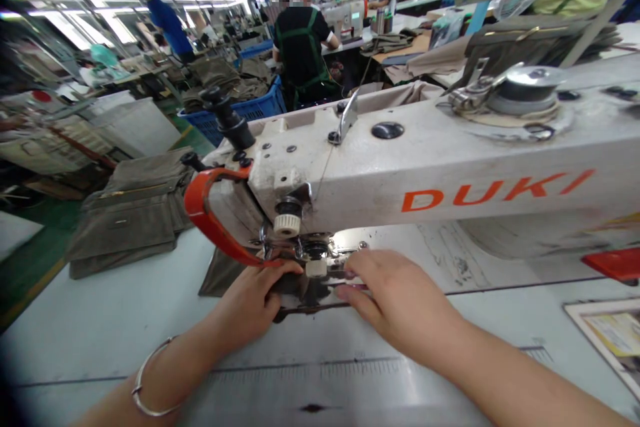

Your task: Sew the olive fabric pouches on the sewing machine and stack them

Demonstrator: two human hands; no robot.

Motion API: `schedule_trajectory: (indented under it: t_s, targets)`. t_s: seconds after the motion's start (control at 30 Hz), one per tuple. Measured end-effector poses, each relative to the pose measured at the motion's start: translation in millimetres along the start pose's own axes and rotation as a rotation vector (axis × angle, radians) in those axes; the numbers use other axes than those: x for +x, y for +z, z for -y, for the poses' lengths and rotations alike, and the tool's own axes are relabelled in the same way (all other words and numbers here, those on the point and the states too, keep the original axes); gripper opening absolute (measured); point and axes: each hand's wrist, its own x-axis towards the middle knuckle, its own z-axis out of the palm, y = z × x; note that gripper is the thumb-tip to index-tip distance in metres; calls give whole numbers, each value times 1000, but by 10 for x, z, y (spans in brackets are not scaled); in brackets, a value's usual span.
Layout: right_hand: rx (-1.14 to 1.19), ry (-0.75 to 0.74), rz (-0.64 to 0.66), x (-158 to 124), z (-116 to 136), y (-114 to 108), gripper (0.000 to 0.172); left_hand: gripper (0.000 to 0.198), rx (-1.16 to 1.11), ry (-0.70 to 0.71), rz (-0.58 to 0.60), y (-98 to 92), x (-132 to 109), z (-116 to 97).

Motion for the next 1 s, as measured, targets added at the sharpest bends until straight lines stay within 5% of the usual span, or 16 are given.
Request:
schedule_trajectory:
  t_s: [0.23, 0.43, 1.0]
  targets:
    - [176, -234, -139, 214, 45, 206, 18, 13, -258, -72, -110, -34, 65, 25]
    - [96, -335, -267, 236, 57, 275, 19, 15, -253, -46, -154, 2, 41, 45]
    - [-42, -332, -286, 256, 104, 333, 20, 15, -139, 85, -185, -6, 63, 16]
